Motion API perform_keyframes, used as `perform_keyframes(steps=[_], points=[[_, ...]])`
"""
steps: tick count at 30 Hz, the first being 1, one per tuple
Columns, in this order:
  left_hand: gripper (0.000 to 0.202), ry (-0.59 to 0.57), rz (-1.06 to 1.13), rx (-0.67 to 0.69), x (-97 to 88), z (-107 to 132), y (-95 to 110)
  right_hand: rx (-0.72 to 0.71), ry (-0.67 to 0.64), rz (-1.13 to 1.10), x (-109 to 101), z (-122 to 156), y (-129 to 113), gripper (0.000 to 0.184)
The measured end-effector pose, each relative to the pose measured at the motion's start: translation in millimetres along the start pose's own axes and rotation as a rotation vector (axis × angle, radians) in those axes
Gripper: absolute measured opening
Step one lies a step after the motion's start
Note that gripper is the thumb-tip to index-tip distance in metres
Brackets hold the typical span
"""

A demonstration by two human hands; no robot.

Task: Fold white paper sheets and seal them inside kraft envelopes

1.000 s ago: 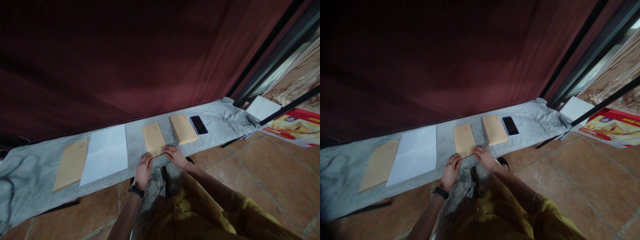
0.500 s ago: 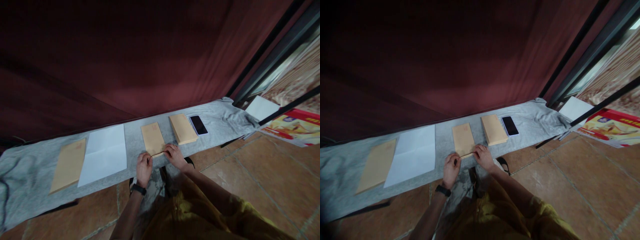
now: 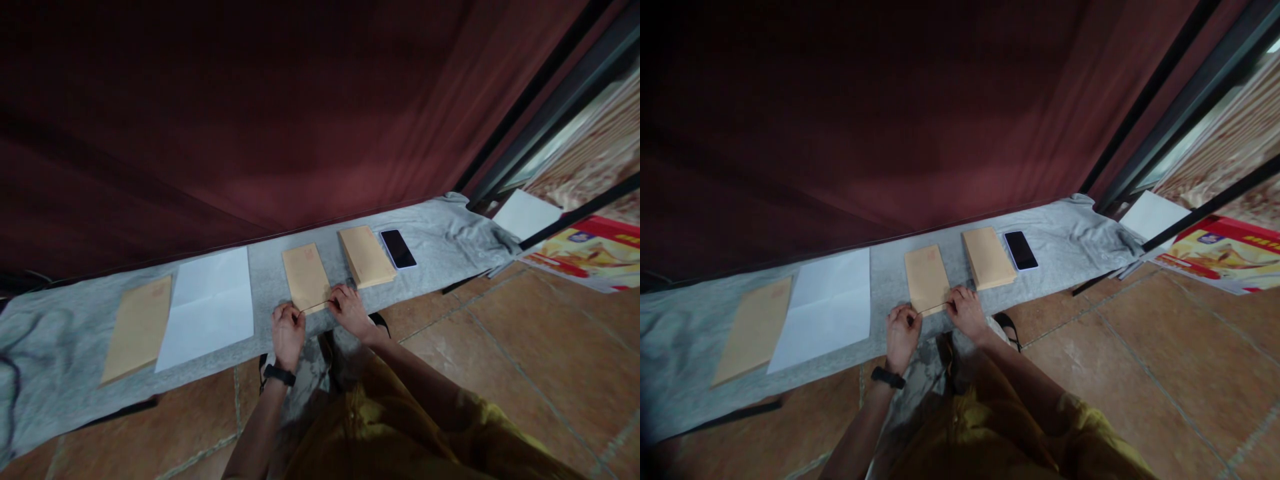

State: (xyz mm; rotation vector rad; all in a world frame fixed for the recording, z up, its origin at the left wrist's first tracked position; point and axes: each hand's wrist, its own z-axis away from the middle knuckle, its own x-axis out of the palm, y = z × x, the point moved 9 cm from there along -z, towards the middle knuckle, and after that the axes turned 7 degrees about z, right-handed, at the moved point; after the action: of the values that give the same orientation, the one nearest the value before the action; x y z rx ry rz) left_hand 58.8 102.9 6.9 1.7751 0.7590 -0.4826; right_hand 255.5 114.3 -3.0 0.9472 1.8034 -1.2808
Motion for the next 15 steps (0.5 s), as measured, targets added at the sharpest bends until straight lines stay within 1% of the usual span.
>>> perform_keyframes(steps=[5,7,9,11,15], points=[[0.005,0.028,-0.002,-0.045,0.5,-0.2,-8.3,0.022,-0.036,0.041,2.5,-1.1,1.1,0.005],[0.009,0.045,-0.006,-0.064,-0.3,-0.2,-11.2,0.021,-0.024,0.039,1.9,-1.6,1.1,0.004],[0.016,0.048,-0.027,-0.062,-0.8,-0.3,-9.7,0.020,-0.005,0.031,0.8,-1.8,1.1,0.003],[0.021,0.040,-0.073,-0.025,-1.1,0.5,-1.7,0.018,0.010,0.025,0.0,-1.8,1.0,0.002],[0.031,-0.022,-0.176,0.120,4.5,10.6,25.1,0.015,0.027,0.020,-1.0,-1.7,0.6,0.002]])
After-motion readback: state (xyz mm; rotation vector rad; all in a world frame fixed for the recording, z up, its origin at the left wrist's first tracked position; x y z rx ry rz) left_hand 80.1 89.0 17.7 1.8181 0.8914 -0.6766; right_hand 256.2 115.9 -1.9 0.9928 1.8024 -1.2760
